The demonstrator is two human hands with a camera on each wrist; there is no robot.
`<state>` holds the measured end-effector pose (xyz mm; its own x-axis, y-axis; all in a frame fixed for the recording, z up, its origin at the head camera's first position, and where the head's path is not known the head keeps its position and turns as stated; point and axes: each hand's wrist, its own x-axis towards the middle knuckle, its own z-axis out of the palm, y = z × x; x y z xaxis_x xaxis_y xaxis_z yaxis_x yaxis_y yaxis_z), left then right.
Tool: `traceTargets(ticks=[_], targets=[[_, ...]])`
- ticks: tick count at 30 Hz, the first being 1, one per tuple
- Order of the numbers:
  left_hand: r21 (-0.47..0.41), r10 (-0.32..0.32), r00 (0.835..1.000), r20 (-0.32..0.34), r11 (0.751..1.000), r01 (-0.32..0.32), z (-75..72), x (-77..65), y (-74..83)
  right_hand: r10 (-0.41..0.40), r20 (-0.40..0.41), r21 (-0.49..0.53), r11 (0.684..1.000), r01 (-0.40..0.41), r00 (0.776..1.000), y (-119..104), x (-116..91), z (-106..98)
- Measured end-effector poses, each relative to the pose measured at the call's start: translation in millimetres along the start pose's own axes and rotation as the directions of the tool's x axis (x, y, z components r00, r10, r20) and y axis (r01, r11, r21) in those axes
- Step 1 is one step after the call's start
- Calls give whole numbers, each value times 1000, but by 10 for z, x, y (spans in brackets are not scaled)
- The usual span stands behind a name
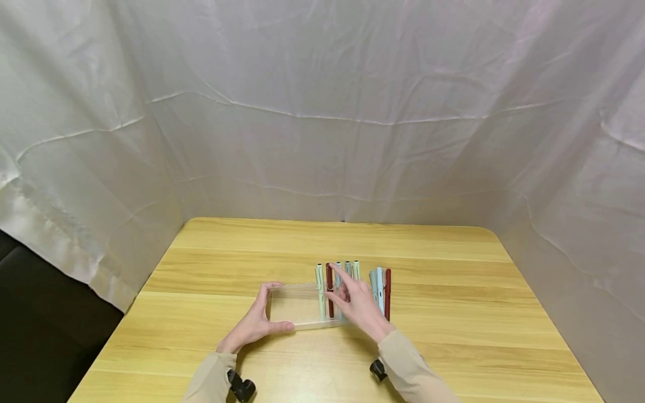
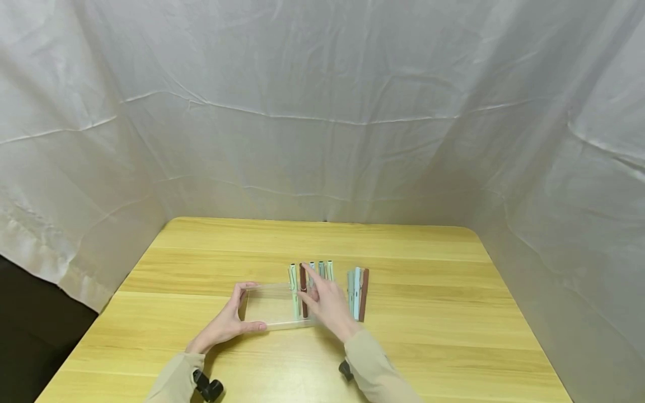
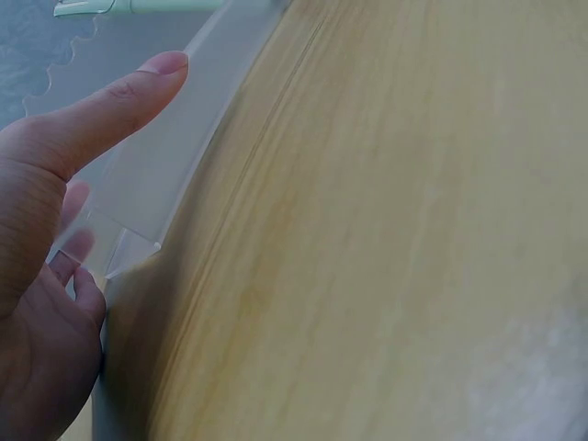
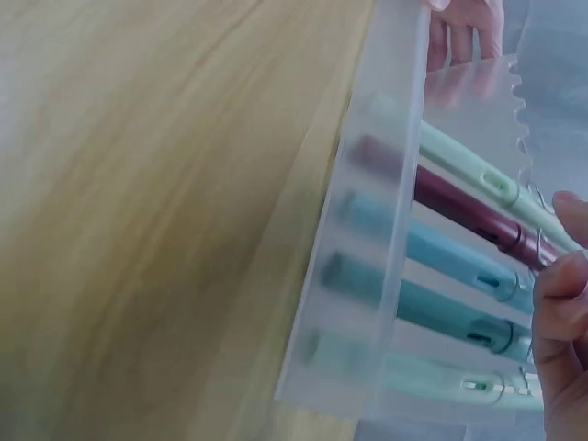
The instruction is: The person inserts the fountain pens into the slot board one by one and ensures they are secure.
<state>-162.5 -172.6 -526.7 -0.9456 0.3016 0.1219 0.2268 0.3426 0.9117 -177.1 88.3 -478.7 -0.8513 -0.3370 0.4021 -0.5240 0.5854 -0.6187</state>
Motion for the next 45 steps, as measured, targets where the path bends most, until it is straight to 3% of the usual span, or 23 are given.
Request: traceTargets(ticks=[4, 9, 14, 19, 23, 34, 39, 45], targets=[[24, -7, 1000, -8, 1000, 8, 12, 21, -123, -2, -22, 32, 999, 2, 1000, 53, -54, -42], [29, -12, 1000, -8, 999, 12, 14, 26, -153, 73, -56, 101, 993, -67, 996, 139, -149, -101], [11, -8, 1000, -8, 1000, 8, 14, 8, -43, 135, -109, 152, 981, -117, 985, 282, -225, -170], [-6, -2, 1000, 11, 1000, 2, -5, -22, 122, 132, -160, 194, 976, -100, 978, 431, -301, -268], [-4, -6, 1000, 21, 1000, 6, -14, -32, 165, 158, -179, 235, 965, -113, 971, 496, -348, -369], [-21, -8, 1000, 9, 1000, 8, -13, -34, 158, 404, -123, 406, 854, -325, 906, 492, -394, -642], [-18, -14, 1000, 13, 1000, 15, -13, -37, 163, 445, -60, 472, 801, -368, 894, 722, -420, -645], [-23, -12, 1000, 10, 1000, 12, -7, -29, 123, 465, 18, 480, 773, -416, 885, 1011, -443, -629]])
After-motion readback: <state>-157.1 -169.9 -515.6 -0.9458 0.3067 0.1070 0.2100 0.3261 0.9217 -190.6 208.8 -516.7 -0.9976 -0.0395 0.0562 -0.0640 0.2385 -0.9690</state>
